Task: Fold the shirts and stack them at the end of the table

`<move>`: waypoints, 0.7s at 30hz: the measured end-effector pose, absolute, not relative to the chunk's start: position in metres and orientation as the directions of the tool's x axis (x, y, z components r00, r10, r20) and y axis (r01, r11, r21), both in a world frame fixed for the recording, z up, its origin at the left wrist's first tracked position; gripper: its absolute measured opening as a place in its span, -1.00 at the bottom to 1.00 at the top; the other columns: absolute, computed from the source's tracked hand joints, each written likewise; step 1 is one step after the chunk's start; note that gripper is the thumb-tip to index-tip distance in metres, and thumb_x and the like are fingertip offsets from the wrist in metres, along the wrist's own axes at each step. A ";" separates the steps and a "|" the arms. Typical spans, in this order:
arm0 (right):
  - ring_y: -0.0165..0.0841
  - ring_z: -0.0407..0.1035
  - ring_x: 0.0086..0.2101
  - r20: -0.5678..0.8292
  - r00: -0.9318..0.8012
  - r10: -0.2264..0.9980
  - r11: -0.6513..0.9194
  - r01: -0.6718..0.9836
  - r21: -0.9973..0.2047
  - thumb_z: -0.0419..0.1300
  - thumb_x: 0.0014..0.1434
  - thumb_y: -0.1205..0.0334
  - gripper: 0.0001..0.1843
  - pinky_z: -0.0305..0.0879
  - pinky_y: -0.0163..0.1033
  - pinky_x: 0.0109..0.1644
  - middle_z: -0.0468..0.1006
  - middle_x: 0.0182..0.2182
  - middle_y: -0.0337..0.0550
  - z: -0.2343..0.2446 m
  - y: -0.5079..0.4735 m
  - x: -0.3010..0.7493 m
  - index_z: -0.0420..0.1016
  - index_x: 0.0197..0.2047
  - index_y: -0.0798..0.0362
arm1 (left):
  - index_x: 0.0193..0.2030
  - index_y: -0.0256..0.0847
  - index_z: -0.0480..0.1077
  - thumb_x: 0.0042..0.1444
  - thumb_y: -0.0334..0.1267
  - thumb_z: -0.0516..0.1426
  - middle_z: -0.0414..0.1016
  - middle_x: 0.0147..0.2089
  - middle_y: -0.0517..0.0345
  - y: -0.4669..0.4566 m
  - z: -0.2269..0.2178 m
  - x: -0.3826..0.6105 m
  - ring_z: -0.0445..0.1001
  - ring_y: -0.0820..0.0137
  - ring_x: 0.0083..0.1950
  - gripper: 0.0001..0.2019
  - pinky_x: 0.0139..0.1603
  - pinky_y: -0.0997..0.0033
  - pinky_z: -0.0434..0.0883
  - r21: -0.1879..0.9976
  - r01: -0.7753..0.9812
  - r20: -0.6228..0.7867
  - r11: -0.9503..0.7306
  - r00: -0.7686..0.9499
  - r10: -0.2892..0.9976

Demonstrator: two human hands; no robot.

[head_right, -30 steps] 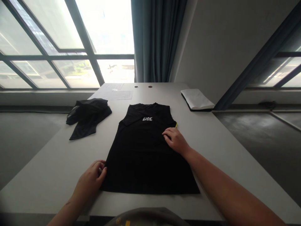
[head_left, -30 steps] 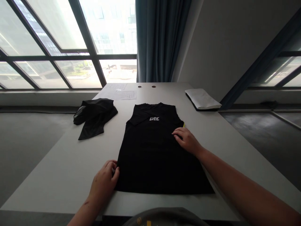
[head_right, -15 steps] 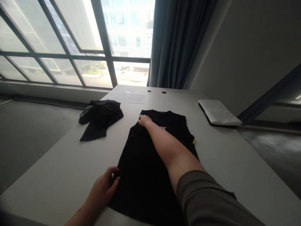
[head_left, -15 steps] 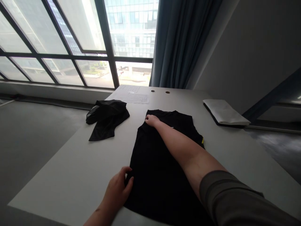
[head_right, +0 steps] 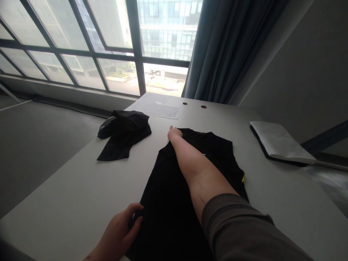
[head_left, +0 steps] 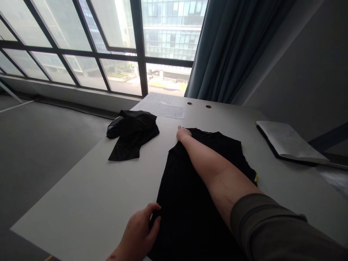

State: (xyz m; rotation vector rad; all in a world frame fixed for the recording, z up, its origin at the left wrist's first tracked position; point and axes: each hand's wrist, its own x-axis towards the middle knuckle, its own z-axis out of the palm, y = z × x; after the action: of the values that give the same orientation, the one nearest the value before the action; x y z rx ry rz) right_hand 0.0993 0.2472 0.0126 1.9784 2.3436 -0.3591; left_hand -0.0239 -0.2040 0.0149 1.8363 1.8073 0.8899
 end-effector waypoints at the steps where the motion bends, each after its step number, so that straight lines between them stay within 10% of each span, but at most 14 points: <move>1: 0.02 0.47 0.10 -0.178 -0.190 0.965 0.165 0.975 -0.148 0.03 0.39 0.22 -0.35 0.44 0.03 0.08 0.50 0.15 0.28 0.013 0.249 0.100 0.14 0.51 0.07 | -0.01 -0.02 0.43 0.30 -0.24 0.10 0.63 -0.29 0.27 -0.204 0.016 -0.024 0.61 0.40 -0.35 -0.83 -0.31 0.46 0.54 0.688 0.722 0.158 -0.076 -0.046 0.986; 8: -0.11 0.50 0.03 -0.075 -0.249 0.965 0.232 0.954 -0.191 0.04 0.39 0.24 -0.62 0.39 -0.14 0.09 0.61 0.05 0.18 0.027 0.260 0.119 0.62 0.08 0.13 | -0.05 -0.03 0.45 0.26 -0.30 0.10 0.63 0.01 0.17 -0.208 0.032 -0.022 0.66 0.36 -0.05 -0.82 -0.07 0.44 0.62 0.700 0.707 0.189 -0.097 -0.053 0.981; 21: -0.09 0.51 0.00 -0.047 -0.159 0.986 0.145 0.966 -0.215 0.02 0.37 0.15 -0.56 0.38 -0.18 0.06 0.65 -0.01 0.11 0.047 0.246 0.230 0.67 0.07 0.08 | 0.21 -0.02 0.42 0.11 -0.52 0.02 0.32 0.46 0.09 -0.199 0.093 0.051 0.67 0.29 0.02 -0.45 0.08 0.23 0.64 0.541 0.818 -0.092 -0.198 0.291 0.952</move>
State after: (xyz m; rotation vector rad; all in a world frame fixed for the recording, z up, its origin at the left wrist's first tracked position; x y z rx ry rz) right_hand 0.2301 0.2456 0.0473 2.1016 2.4542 -0.3172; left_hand 0.0506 -0.1986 0.0932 2.0719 1.5780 0.3612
